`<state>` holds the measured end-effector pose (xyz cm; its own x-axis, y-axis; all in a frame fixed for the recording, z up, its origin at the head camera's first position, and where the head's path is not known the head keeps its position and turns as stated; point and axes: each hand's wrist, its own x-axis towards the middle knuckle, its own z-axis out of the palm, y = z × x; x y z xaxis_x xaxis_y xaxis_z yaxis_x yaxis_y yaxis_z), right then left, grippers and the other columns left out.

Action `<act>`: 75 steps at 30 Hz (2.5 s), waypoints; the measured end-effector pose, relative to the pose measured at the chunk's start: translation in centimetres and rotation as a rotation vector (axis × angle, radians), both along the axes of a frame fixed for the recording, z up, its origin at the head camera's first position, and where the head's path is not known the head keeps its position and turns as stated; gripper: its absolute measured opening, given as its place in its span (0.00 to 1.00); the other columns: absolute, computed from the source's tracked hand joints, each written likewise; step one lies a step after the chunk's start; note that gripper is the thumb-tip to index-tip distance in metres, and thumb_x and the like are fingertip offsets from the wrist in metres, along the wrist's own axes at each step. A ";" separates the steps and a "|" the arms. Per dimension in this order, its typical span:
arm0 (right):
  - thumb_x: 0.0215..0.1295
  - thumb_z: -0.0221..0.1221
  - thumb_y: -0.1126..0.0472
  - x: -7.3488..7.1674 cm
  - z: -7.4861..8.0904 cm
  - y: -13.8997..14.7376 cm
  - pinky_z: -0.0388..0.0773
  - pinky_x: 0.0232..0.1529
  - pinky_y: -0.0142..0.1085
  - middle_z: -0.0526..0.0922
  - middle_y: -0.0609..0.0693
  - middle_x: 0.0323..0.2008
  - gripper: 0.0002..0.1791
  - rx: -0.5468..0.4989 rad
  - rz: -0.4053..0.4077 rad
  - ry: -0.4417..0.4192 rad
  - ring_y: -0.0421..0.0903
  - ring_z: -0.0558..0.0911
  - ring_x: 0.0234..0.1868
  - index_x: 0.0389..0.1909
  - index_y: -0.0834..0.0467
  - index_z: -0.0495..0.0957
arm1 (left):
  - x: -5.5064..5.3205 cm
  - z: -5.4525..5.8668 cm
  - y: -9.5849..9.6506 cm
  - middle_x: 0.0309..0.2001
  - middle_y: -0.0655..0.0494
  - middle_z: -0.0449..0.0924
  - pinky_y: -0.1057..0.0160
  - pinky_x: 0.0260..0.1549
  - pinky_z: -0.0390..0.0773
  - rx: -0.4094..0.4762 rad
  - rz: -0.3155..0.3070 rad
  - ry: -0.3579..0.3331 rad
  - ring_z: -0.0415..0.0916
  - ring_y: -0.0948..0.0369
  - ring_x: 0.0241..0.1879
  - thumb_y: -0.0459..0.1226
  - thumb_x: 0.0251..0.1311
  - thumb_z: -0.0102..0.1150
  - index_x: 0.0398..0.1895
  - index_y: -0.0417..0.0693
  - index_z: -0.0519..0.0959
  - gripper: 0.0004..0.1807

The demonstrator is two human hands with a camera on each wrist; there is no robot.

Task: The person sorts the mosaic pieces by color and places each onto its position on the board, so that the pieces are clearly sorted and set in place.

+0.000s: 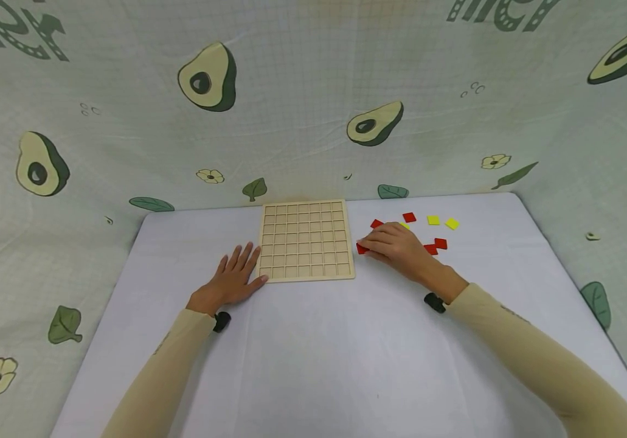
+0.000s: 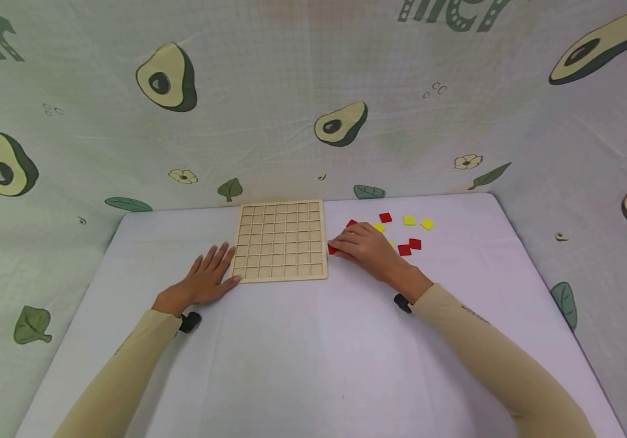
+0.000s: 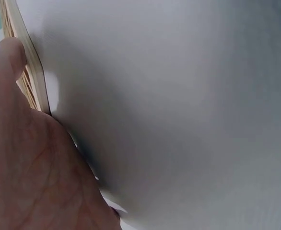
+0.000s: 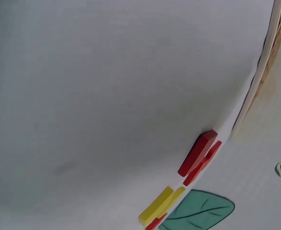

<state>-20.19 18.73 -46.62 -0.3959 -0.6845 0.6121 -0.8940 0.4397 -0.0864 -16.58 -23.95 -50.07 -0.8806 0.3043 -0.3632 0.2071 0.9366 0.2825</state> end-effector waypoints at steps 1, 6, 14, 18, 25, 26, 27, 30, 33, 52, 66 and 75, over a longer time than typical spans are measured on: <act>0.47 0.81 0.70 0.0 0.0 -0.2 0.83 0.50 0.49 0.92 0.51 0.43 0.26 0.002 -0.001 -0.001 0.52 0.86 0.47 0.51 0.62 0.90 | 0.0 0.0 0.0 0.87 0.42 0.27 0.35 0.79 0.30 0.000 0.002 -0.001 0.23 0.41 0.85 0.59 0.81 0.41 0.87 0.45 0.35 0.47; 0.51 0.80 0.67 -0.3 -0.2 -1.2 0.83 0.52 0.49 0.92 0.51 0.43 0.23 0.013 -0.005 -0.013 0.53 0.86 0.48 0.51 0.62 0.90 | -0.1 0.2 0.1 0.87 0.42 0.26 0.35 0.79 0.30 -0.005 0.005 -0.011 0.22 0.41 0.85 0.60 0.80 0.41 0.87 0.45 0.35 0.48; 0.53 0.79 0.66 -0.8 -0.2 -3.1 0.83 0.52 0.48 0.92 0.50 0.43 0.22 -0.003 0.013 -0.010 0.53 0.86 0.47 0.51 0.61 0.90 | 0.0 0.5 0.2 0.87 0.43 0.25 0.36 0.79 0.30 -0.021 0.018 -0.029 0.22 0.41 0.85 0.61 0.80 0.41 0.87 0.46 0.34 0.49; 0.53 0.79 0.66 -1.1 -0.3 -4.1 0.83 0.54 0.48 0.92 0.50 0.42 0.22 0.005 0.021 -0.016 0.53 0.86 0.48 0.51 0.61 0.90 | 0.2 0.9 0.5 0.87 0.42 0.25 0.36 0.80 0.29 -0.022 0.017 -0.027 0.21 0.41 0.85 0.60 0.80 0.41 0.87 0.45 0.34 0.48; 0.56 0.78 0.64 -1.2 -0.5 -5.8 0.83 0.56 0.48 0.92 0.50 0.43 0.21 0.024 0.031 -0.023 0.52 0.86 0.48 0.52 0.60 0.89 | 0.9 2.5 1.1 0.86 0.39 0.27 0.35 0.79 0.30 -0.012 0.016 -0.046 0.23 0.39 0.84 0.56 0.82 0.43 0.87 0.41 0.36 0.46; 0.56 0.78 0.64 -1.3 -0.6 -6.1 0.83 0.56 0.48 0.92 0.50 0.43 0.21 0.022 0.032 -0.022 0.51 0.86 0.48 0.52 0.60 0.89 | 0.9 2.6 1.1 0.86 0.39 0.27 0.35 0.79 0.30 -0.013 0.016 -0.045 0.23 0.39 0.84 0.56 0.82 0.42 0.87 0.41 0.36 0.46; 0.56 0.78 0.64 -1.4 -0.6 -6.3 0.83 0.57 0.48 0.92 0.49 0.43 0.21 0.021 0.030 -0.021 0.51 0.86 0.48 0.52 0.60 0.89 | 0.8 2.4 1.1 0.86 0.40 0.26 0.35 0.79 0.29 -0.012 0.018 -0.043 0.23 0.39 0.84 0.56 0.82 0.42 0.87 0.42 0.35 0.46; 0.56 0.78 0.64 -1.6 -0.7 -6.9 0.82 0.58 0.48 0.92 0.49 0.43 0.21 0.025 0.031 -0.028 0.51 0.86 0.49 0.52 0.60 0.89 | 0.5 1.7 0.8 0.86 0.41 0.25 0.35 0.79 0.28 -0.003 0.014 -0.039 0.21 0.40 0.84 0.59 0.81 0.40 0.87 0.44 0.35 0.47; 0.57 0.78 0.62 -1.8 -0.7 -7.6 0.81 0.59 0.48 0.93 0.48 0.42 0.20 0.032 0.037 -0.036 0.51 0.86 0.48 0.52 0.60 0.90 | 0.3 0.9 0.5 0.86 0.42 0.25 0.36 0.79 0.27 -0.007 0.010 -0.033 0.20 0.41 0.84 0.60 0.81 0.40 0.87 0.45 0.34 0.48; 0.64 0.74 0.60 -2.7 -0.5 -12.9 0.81 0.58 0.43 0.92 0.47 0.43 0.14 0.050 -0.029 -0.072 0.48 0.86 0.50 0.50 0.57 0.90 | 0.2 1.2 0.7 0.87 0.43 0.24 0.36 0.80 0.29 -0.030 0.023 -0.049 0.21 0.41 0.84 0.59 0.81 0.41 0.87 0.45 0.34 0.48; 0.71 0.68 0.56 -2.7 -0.1 -16.4 0.77 0.63 0.44 0.92 0.49 0.49 0.16 0.162 -0.108 -0.234 0.49 0.85 0.57 0.56 0.57 0.89 | 0.6 2.2 1.3 0.87 0.42 0.29 0.37 0.80 0.32 -0.071 0.019 -0.041 0.25 0.41 0.85 0.60 0.81 0.41 0.87 0.44 0.36 0.48; 0.73 0.67 0.56 -3.2 0.0 -17.9 0.78 0.61 0.44 0.92 0.48 0.49 0.14 0.161 -0.124 -0.253 0.49 0.85 0.56 0.54 0.57 0.89 | 0.9 2.6 1.8 0.87 0.41 0.35 0.36 0.80 0.41 -0.104 0.023 0.007 0.33 0.40 0.85 0.58 0.81 0.45 0.87 0.43 0.41 0.46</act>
<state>-23.35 0.86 -46.66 -0.6083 -0.7015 0.3713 -0.7916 0.5704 -0.2192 -15.69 -22.14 -47.46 -0.8897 0.2449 -0.3853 0.1867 0.9653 0.1825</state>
